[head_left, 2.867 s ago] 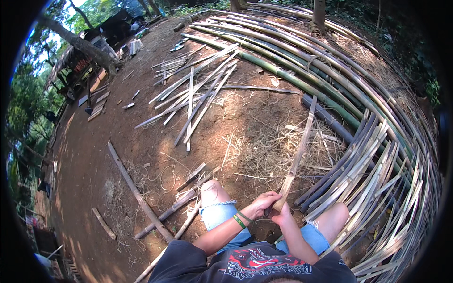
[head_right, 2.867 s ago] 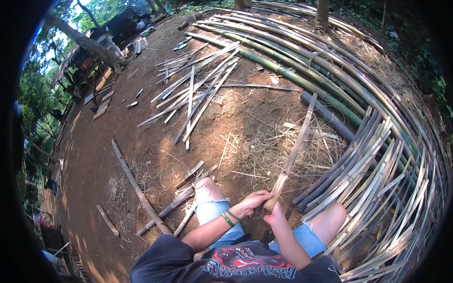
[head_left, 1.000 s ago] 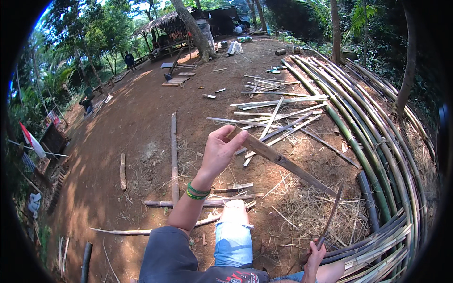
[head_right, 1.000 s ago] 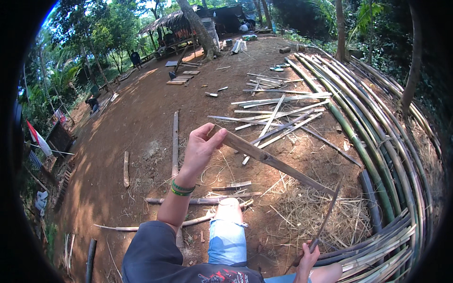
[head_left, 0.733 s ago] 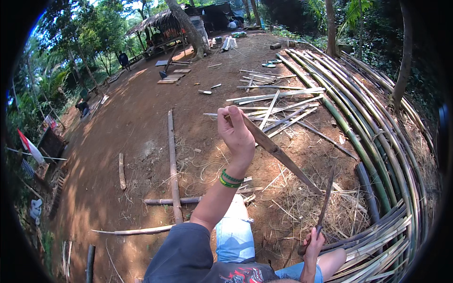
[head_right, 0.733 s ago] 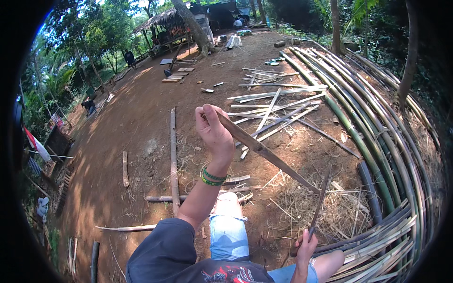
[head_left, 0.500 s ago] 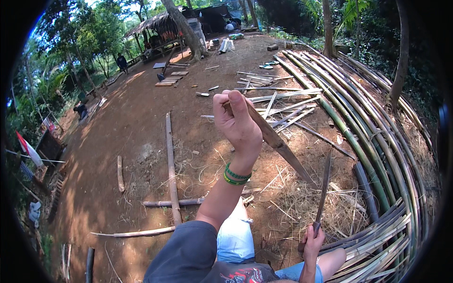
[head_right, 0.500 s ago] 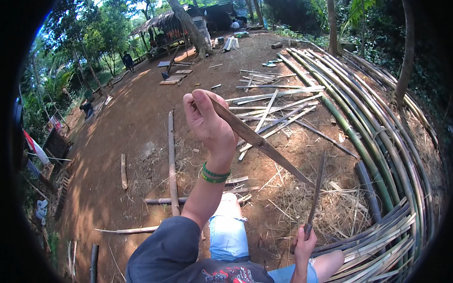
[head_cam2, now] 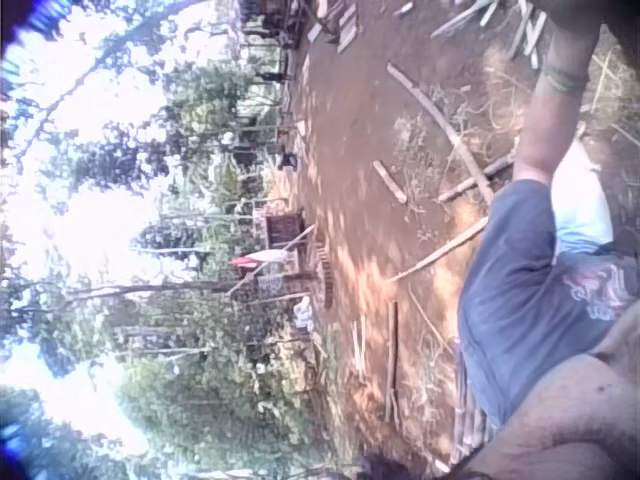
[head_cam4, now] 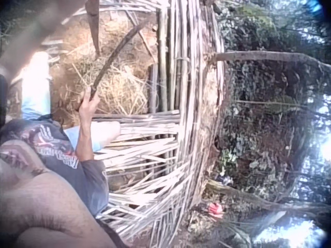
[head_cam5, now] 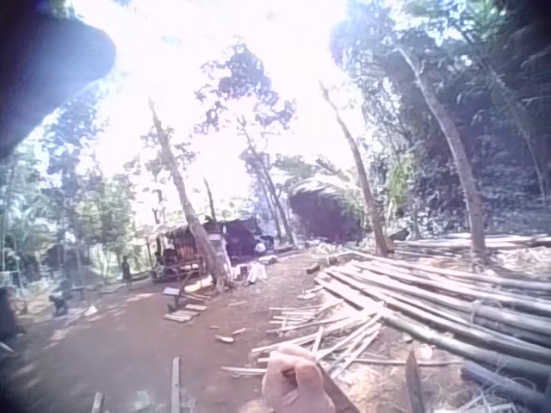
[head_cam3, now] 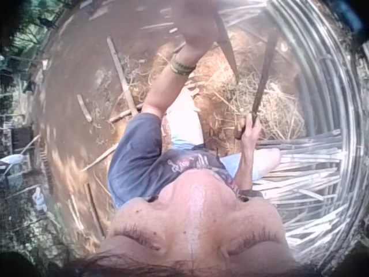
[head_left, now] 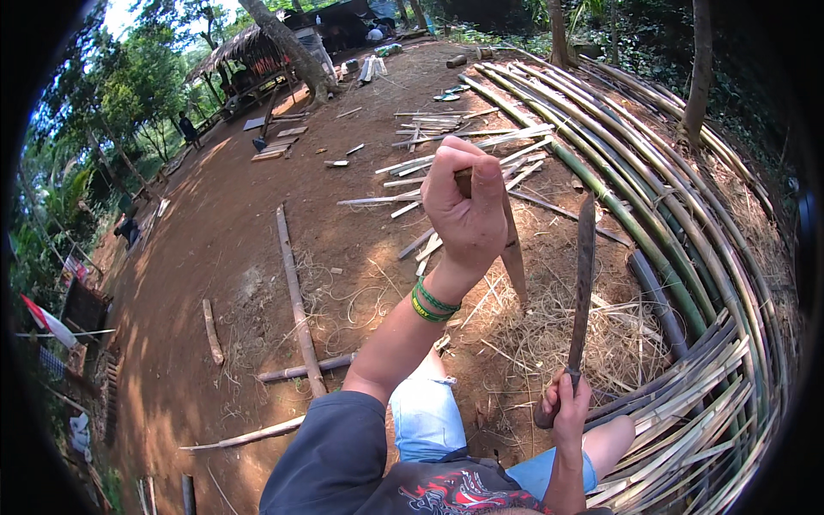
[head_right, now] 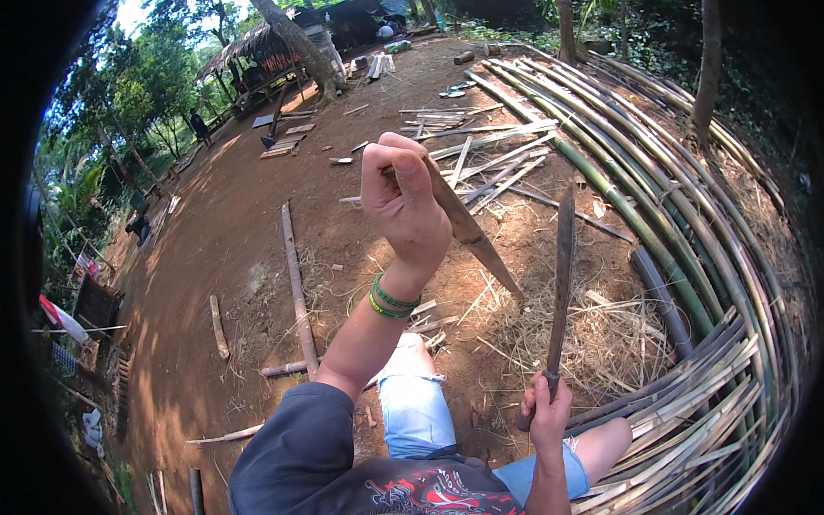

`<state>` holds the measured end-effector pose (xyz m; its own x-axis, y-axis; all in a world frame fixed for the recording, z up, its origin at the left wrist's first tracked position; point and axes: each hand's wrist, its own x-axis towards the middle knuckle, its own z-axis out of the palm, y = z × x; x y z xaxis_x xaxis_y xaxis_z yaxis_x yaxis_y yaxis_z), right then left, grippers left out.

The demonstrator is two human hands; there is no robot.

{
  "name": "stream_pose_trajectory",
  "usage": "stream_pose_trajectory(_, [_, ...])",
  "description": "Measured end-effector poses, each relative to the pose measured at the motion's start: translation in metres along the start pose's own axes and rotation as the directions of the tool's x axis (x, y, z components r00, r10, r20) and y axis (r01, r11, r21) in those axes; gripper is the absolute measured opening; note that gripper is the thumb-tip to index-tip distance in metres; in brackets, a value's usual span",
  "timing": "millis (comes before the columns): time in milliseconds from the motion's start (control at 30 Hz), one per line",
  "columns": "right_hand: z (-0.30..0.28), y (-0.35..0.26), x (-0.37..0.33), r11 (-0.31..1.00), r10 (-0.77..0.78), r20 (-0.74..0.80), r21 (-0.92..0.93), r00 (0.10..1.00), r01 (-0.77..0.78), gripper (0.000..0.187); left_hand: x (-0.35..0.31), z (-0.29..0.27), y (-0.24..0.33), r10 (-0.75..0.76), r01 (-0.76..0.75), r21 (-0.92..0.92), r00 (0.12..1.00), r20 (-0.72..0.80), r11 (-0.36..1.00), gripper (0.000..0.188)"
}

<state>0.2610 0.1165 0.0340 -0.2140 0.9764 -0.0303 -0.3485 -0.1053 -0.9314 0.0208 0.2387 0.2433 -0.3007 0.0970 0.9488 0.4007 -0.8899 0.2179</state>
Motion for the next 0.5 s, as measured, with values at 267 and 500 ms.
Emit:
stream_pose_trajectory(267, [0.044, -0.075, 0.008, 0.994, -0.108, 0.276, 0.052, 0.955, 0.097, 0.045, -0.005, 0.000, -0.007, -0.005, 0.004, 0.151, 1.000, 0.003, 0.988, 0.046])
stream_pose_trajectory(500, [0.067, -0.129, 0.016, 0.952, -0.181, 0.413, -0.156, 0.893, 0.265, 0.047, -0.013, 0.008, 0.003, 0.053, -0.057, 0.137, 0.998, 0.033, 0.989, 0.044])
